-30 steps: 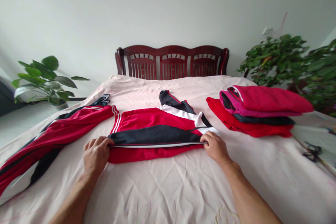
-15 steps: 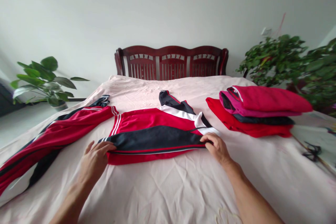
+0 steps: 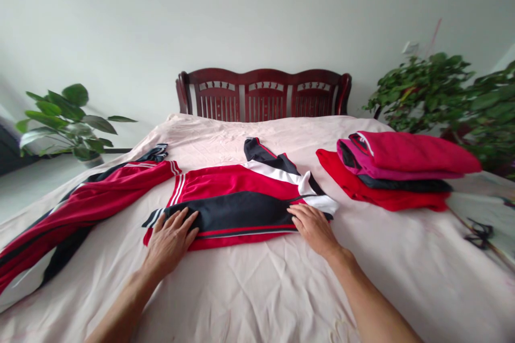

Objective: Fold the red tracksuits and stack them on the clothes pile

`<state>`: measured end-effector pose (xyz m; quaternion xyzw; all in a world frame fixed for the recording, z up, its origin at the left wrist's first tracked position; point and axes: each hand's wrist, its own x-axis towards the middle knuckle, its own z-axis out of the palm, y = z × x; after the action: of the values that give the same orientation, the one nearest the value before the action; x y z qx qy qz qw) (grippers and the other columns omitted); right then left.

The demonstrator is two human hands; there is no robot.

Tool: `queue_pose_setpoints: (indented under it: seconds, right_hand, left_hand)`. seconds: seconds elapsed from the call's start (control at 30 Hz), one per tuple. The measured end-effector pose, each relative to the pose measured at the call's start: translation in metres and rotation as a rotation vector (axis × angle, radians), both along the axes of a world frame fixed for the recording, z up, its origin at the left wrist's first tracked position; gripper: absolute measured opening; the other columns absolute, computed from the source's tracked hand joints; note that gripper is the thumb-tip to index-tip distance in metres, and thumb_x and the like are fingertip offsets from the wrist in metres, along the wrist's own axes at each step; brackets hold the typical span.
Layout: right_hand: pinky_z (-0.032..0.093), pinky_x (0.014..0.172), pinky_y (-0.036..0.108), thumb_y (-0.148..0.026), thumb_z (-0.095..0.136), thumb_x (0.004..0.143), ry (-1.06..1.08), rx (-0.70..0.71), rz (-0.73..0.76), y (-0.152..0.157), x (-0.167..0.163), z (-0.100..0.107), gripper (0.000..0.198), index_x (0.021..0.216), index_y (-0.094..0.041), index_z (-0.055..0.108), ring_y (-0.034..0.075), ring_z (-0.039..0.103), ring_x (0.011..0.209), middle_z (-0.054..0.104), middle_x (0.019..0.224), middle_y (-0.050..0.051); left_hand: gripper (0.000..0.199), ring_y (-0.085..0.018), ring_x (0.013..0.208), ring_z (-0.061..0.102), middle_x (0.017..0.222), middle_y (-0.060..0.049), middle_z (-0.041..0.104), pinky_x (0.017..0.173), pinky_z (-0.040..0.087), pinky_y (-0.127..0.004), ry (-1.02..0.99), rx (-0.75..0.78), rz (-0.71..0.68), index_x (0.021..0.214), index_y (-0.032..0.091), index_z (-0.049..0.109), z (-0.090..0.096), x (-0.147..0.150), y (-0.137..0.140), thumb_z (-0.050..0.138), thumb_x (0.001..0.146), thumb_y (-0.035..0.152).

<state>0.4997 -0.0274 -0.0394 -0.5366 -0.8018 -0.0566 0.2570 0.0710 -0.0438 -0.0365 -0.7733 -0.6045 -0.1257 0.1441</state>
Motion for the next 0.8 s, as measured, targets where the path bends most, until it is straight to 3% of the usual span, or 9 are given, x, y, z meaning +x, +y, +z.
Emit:
queue_pose_setpoints:
  seconds: [0.2,0.57,0.8]
  right_hand:
    - [0.046,0.099,0.044,-0.022,0.046,0.096,-0.019,-0.016,-0.084,0.0033,0.0115,-0.0051,0.034,0.123,-0.027,0.066,0.025,0.062,0.116,0.069,0.125,0.005]
    - [0.049,0.094,0.043,-0.022,0.043,0.094,0.007,0.014,-0.087,0.0077,0.0123,-0.0091,0.037,0.120,-0.025,0.068,0.025,0.065,0.111,0.071,0.122,0.005]
    - [0.050,0.092,0.043,-0.022,0.042,0.093,0.028,0.026,-0.086,0.0085,0.0123,-0.0087,0.036,0.117,-0.025,0.069,0.025,0.067,0.109,0.072,0.119,0.006]
  left_hand:
    - [0.046,-0.033,0.135,0.053,0.147,-0.012,0.057,0.113,0.035,-0.055,0.005,-0.017,0.030,0.141,0.029,0.057,0.0004,-0.0008,-0.0008,0.047,0.098,0.043]
    - [0.044,-0.028,0.129,0.058,0.146,-0.008,0.059,0.107,0.042,-0.046,-0.079,-0.007,0.009,0.138,0.029,0.059,0.0016,-0.0046,0.0009,0.043,0.100,0.041]
    - [0.040,-0.027,0.122,0.062,0.138,-0.005,0.065,0.105,0.045,-0.045,-0.192,-0.004,0.093,0.131,0.028,0.065,0.0060,-0.0047,0.0016,0.041,0.099,0.036]
